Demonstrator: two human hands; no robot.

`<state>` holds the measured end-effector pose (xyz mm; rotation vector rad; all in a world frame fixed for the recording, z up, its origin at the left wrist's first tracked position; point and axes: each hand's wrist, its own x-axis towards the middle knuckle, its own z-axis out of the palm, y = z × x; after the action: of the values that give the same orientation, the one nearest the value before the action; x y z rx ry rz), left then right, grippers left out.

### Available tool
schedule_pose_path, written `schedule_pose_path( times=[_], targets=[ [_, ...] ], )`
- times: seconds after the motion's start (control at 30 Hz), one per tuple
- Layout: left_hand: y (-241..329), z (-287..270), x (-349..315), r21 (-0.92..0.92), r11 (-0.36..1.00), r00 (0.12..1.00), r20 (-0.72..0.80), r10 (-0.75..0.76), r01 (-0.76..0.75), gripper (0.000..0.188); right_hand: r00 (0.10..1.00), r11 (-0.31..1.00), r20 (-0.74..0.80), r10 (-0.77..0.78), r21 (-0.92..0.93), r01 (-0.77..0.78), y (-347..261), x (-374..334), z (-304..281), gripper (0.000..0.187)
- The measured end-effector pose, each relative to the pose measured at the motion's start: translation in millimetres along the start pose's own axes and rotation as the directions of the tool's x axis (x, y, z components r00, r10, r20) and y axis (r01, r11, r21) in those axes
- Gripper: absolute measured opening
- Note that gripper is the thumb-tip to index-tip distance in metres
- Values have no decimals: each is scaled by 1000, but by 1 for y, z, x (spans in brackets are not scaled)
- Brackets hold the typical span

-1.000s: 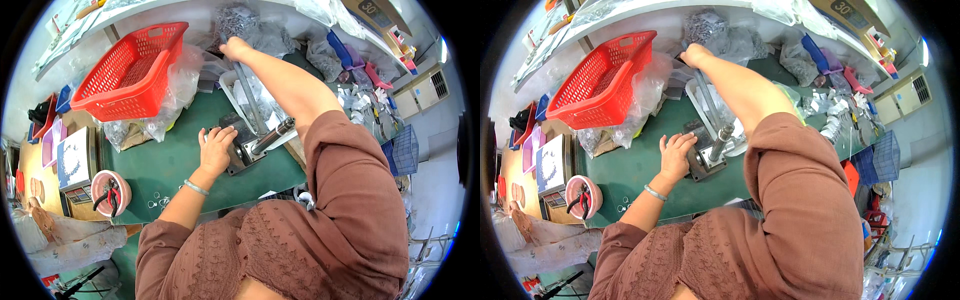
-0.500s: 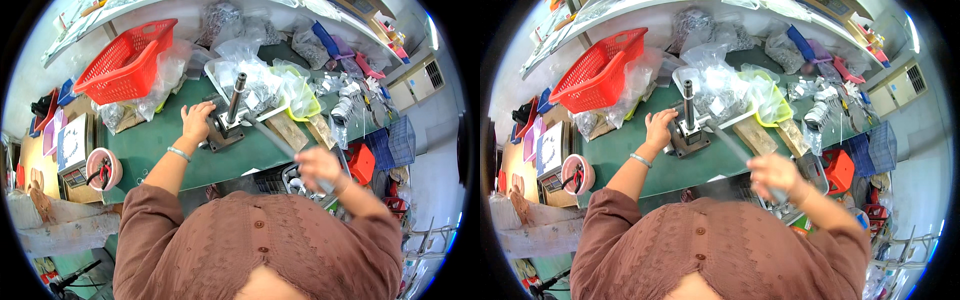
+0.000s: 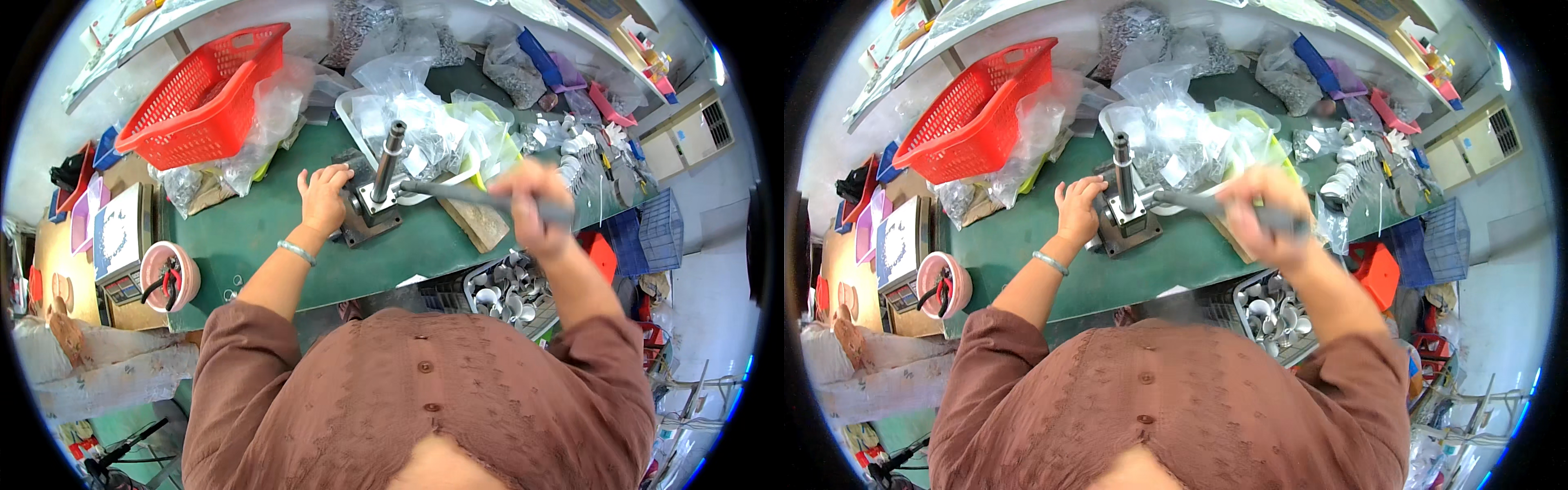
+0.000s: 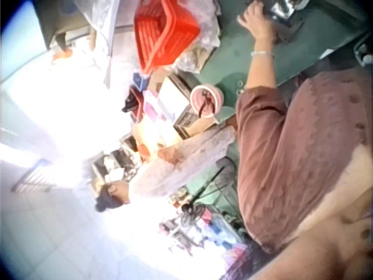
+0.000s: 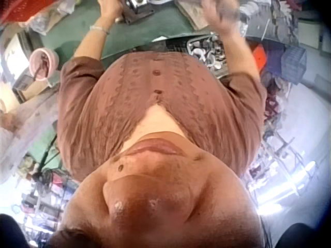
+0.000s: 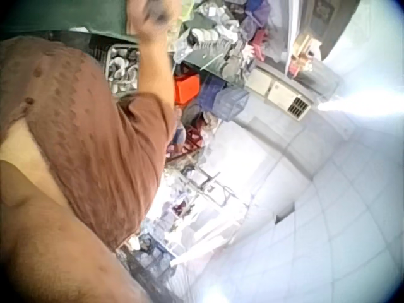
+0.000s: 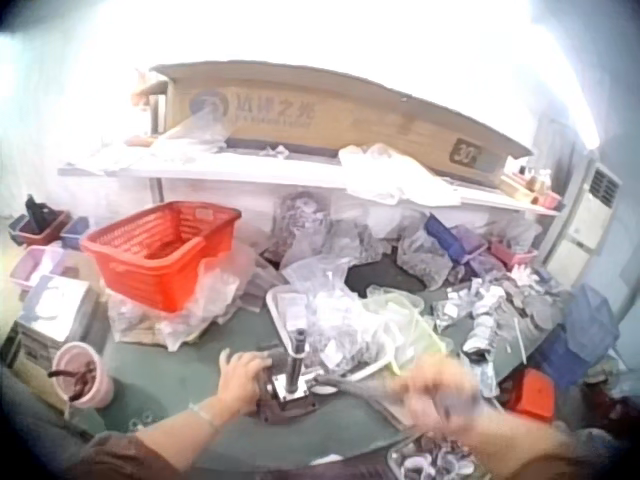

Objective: The person operates a manual bench press to shape small metal rings. They repeatedly pick up a ring, place it on the press die, pull the lever to compress the metal, and then remove the finished piece. The process is repeated continuously throughout the clip.

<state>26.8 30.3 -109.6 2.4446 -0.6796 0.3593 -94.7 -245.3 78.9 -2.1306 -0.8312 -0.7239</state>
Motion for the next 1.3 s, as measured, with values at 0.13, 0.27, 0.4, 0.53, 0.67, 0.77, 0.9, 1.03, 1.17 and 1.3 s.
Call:
schedule_pose_path(
  times=[0.13, 0.27, 0.4, 0.53, 0.67, 0.77, 0.9, 1.03, 1.17, 1.3],
  targets=[
    [0, 4, -4, -40, 999, 1000, -29, -10, 9, 46, 946, 951, -128, 299, 127, -283, 65, 140, 56, 32],
    [6, 7, -3, -64, 997, 998, -54, 31, -35, 42, 852, 837, -48, 521, -167, -521, 193, 210, 139, 38],
    [1, 9, -2, -73, 995, 991, -124, 52, -62, 37, 847, 833, 5, 531, -188, -521, 231, 219, 173, 41],
    [-3, 12, -4, -66, 995, 988, -144, 60, -70, 35, 832, 814, -40, 553, -186, -550, 229, 217, 176, 39],
    [-3, 12, -3, -56, 997, 987, -155, 51, -60, 35, 753, 740, 49, 656, -237, -629, 208, 226, 172, 45],
    [-3, 9, 0, -36, 997, 991, -115, 67, -72, 37, 724, 705, 54, 687, -291, -647, 215, 226, 169, 45],
    [0, 4, -3, 8, 999, 997, -68, 44, -43, 42, 710, 665, 16, 704, -365, -651, 196, 230, 165, 44],
    [1, 2, -5, 15, 999, 998, -53, 45, -44, 47, 728, 707, 93, 679, -352, -614, 204, 234, 157, 40],
    [6, 5, -5, 2, 999, 997, -68, 40, -40, 52, 700, 705, 90, 708, -37, -708, 193, 234, 150, 29],
    [3, 4, -7, 59, 998, 999, -33, 25, -23, 46, 679, 680, -79, 730, 188, -709, 127, 225, 122, 26]
  ],
)
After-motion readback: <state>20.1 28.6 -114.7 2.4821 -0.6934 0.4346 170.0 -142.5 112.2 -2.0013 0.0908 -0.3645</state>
